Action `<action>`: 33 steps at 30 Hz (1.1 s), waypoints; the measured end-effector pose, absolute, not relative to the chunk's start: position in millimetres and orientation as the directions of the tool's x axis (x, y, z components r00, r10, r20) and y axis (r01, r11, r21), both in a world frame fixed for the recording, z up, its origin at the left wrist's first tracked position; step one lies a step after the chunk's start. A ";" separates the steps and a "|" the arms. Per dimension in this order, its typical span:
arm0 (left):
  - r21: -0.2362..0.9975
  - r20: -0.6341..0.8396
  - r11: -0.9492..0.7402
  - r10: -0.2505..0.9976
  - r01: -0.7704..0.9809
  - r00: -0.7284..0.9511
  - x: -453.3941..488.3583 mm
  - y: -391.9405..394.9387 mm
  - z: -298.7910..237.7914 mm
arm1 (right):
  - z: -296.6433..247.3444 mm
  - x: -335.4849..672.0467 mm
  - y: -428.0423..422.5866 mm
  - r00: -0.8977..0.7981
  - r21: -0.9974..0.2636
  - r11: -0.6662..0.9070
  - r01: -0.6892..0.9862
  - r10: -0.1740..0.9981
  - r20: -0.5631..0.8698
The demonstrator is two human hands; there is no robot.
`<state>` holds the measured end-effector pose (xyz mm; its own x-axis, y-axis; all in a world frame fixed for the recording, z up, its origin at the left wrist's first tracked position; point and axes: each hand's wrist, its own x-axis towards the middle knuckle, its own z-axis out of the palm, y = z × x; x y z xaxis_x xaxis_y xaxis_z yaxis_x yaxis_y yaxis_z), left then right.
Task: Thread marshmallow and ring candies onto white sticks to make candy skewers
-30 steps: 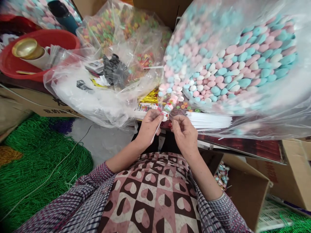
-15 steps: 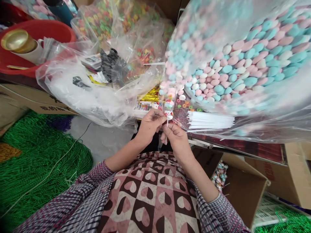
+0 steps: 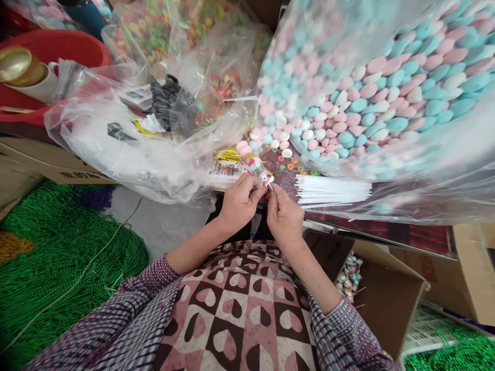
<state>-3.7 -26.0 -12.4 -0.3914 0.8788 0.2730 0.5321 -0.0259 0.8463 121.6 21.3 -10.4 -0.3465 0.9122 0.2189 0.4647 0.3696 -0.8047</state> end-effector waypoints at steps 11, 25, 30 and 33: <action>0.978 -0.104 0.004 0.877 -0.211 -0.468 -6.8 -31.6 -7.6 | 1.1 127.8 18.0 -0.364 -0.993 -0.113 0.046 0.924 -0.122; 0.607 -0.282 -0.084 0.907 -0.790 -0.314 -9.2 -21.6 3.1 | 16.1 139.0 14.6 -0.456 -0.925 0.252 0.285 0.884 0.100; 0.548 -0.344 -0.063 0.892 -0.834 -0.294 -3.5 -23.2 7.3 | 16.7 136.4 21.1 -0.488 -0.850 0.440 0.288 0.832 0.266; 0.531 -0.339 -0.042 0.905 -0.846 -0.257 -0.2 -24.7 8.3 | 16.3 133.9 21.8 -0.524 -0.782 0.543 0.308 0.782 0.337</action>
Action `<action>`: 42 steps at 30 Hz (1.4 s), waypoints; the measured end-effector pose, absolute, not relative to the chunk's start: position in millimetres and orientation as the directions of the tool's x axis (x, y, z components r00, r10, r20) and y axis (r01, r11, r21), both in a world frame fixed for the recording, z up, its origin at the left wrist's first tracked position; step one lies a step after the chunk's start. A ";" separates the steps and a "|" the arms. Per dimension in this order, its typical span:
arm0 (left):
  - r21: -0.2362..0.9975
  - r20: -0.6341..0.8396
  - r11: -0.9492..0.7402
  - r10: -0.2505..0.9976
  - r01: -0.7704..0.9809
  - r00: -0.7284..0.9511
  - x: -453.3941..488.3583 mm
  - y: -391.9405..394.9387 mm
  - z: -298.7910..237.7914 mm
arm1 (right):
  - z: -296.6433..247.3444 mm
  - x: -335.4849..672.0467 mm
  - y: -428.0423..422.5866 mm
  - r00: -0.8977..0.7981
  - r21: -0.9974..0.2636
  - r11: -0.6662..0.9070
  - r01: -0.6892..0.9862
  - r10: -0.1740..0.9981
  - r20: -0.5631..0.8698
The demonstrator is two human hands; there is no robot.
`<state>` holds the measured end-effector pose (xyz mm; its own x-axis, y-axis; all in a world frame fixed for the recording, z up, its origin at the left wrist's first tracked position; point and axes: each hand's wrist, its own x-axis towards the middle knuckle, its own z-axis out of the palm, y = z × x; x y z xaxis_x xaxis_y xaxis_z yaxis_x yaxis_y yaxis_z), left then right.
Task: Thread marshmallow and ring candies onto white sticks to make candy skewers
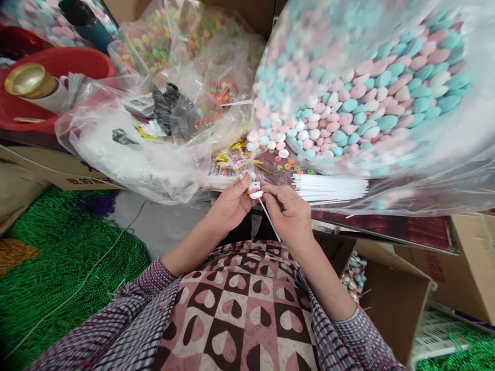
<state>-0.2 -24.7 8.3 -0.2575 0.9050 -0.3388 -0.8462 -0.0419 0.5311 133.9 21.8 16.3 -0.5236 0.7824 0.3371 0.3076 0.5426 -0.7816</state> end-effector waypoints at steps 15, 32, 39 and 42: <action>0.457 -0.356 0.011 0.918 -0.890 -0.172 4.4 -23.2 -1.2 | 14.6 128.8 15.7 -0.584 -0.671 0.661 0.336 0.705 0.402; 0.461 -0.388 0.056 0.910 -0.886 -0.145 5.8 -20.0 -0.5 | 15.0 125.9 14.0 -0.591 -0.658 0.653 0.374 0.715 0.373; 0.450 -0.386 0.027 0.907 -0.892 -0.167 10.5 -18.2 0.2 | 10.2 125.4 11.7 -0.562 -0.616 0.665 0.422 0.725 0.397; 0.463 -0.382 0.023 0.907 -0.886 -0.176 10.9 -19.4 0.5 | 8.4 125.8 12.1 -0.543 -0.590 0.679 0.436 0.722 0.430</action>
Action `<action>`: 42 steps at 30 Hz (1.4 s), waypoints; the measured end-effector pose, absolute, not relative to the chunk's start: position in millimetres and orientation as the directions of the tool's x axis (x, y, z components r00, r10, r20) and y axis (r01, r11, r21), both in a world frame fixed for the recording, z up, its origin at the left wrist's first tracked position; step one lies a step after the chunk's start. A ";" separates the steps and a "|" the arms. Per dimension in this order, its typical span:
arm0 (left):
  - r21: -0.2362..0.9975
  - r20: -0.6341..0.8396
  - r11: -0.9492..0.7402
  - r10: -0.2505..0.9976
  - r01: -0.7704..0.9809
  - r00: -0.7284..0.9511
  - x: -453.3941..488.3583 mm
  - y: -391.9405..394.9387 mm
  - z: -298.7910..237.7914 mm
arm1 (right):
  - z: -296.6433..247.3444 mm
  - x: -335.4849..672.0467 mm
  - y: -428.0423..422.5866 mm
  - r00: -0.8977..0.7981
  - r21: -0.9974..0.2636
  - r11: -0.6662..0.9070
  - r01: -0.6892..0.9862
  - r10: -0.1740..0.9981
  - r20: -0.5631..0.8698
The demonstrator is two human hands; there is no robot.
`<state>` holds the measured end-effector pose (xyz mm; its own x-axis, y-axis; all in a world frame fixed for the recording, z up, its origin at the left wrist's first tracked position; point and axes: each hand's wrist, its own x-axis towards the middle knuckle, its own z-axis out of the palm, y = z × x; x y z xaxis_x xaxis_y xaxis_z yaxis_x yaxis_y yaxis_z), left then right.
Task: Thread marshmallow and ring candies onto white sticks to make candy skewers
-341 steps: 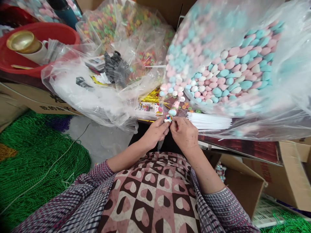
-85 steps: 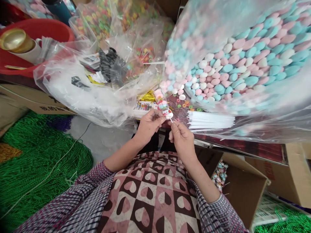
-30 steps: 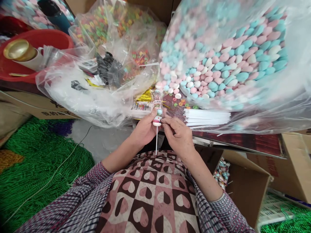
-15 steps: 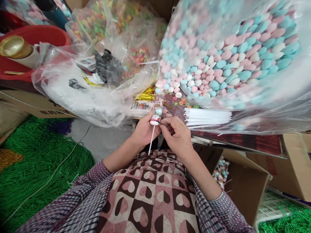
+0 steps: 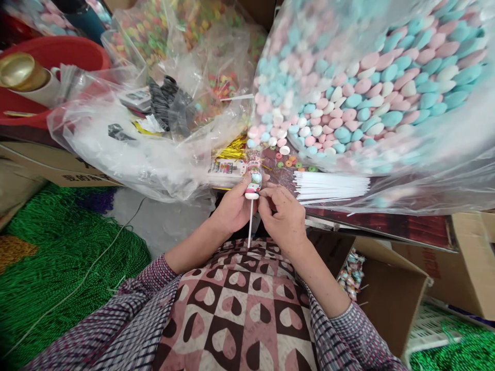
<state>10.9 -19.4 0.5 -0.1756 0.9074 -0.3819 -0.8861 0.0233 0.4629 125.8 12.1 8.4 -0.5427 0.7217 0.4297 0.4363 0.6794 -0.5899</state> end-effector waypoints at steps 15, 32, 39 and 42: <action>0.722 -0.296 0.156 0.950 -0.674 -0.098 0.0 -42.0 0.8 | 1.5 128.2 16.2 -0.490 -0.534 0.634 0.559 0.772 0.404; 0.762 -0.393 0.234 0.908 -0.604 -0.144 10.3 -40.4 -11.5 | -2.4 127.8 11.5 -0.477 -0.677 0.555 0.484 0.816 0.327; 0.642 -0.390 0.258 0.920 -0.722 -0.018 4.3 -40.1 -7.4 | -5.8 130.1 13.8 -0.466 -0.737 0.496 0.460 0.841 0.275; 0.642 -0.387 0.246 0.922 -0.726 -0.031 2.8 -39.4 -5.4 | -5.4 131.7 14.1 -0.450 -0.732 0.506 0.455 0.840 0.302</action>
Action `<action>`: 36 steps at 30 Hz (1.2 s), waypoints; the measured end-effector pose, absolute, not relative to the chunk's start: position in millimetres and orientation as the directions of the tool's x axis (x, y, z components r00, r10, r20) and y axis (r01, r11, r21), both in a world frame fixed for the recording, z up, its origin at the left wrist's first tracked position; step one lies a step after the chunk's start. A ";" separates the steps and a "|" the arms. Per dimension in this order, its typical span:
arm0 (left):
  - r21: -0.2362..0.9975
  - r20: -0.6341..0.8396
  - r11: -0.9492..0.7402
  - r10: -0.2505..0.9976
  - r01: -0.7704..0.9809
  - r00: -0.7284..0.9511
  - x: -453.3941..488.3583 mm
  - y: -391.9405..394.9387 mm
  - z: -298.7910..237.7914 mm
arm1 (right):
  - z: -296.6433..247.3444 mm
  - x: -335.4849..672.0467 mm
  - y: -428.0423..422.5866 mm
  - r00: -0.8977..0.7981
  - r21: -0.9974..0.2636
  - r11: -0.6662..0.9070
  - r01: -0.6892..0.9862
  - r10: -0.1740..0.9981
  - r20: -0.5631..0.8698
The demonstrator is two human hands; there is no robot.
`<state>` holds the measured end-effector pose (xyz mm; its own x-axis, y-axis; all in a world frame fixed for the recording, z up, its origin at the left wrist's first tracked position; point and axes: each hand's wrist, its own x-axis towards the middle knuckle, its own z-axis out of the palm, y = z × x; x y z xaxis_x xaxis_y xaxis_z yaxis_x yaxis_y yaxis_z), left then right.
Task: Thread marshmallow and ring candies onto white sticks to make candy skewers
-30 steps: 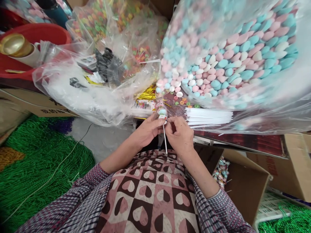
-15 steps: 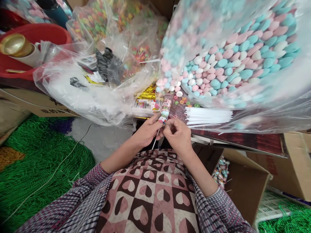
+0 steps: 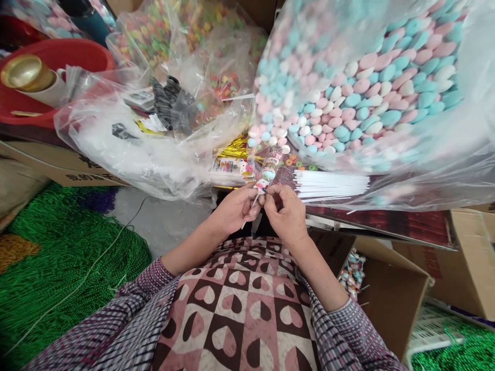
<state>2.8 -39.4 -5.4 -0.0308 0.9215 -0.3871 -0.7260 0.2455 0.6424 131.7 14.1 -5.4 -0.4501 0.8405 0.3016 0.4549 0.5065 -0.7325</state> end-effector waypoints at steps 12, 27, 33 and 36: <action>0.762 -0.377 0.206 0.912 -0.614 -0.162 13.4 -39.5 -7.4 | -8.1 133.2 22.1 -0.509 -0.497 0.670 0.551 0.742 0.436; 0.768 -0.389 0.206 0.902 -0.606 -0.187 15.3 -39.7 -10.2 | -10.1 129.5 23.3 -0.551 -0.371 0.747 0.551 0.660 0.511; 0.817 -0.388 0.234 0.899 -0.528 -0.202 16.0 -40.1 -6.3 | -5.7 132.5 21.8 -0.509 -0.525 0.667 0.528 0.744 0.433; 0.841 -0.402 0.260 0.888 -0.474 -0.225 17.0 -40.1 -3.6 | -7.9 134.2 22.1 -0.505 -0.525 0.649 0.550 0.760 0.409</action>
<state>17.0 -40.1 -3.6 -0.2248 0.8878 -0.4017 -0.4744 0.2604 0.8409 134.2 22.1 -7.9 -0.5050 0.7598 0.4095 0.5505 0.6489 -0.5252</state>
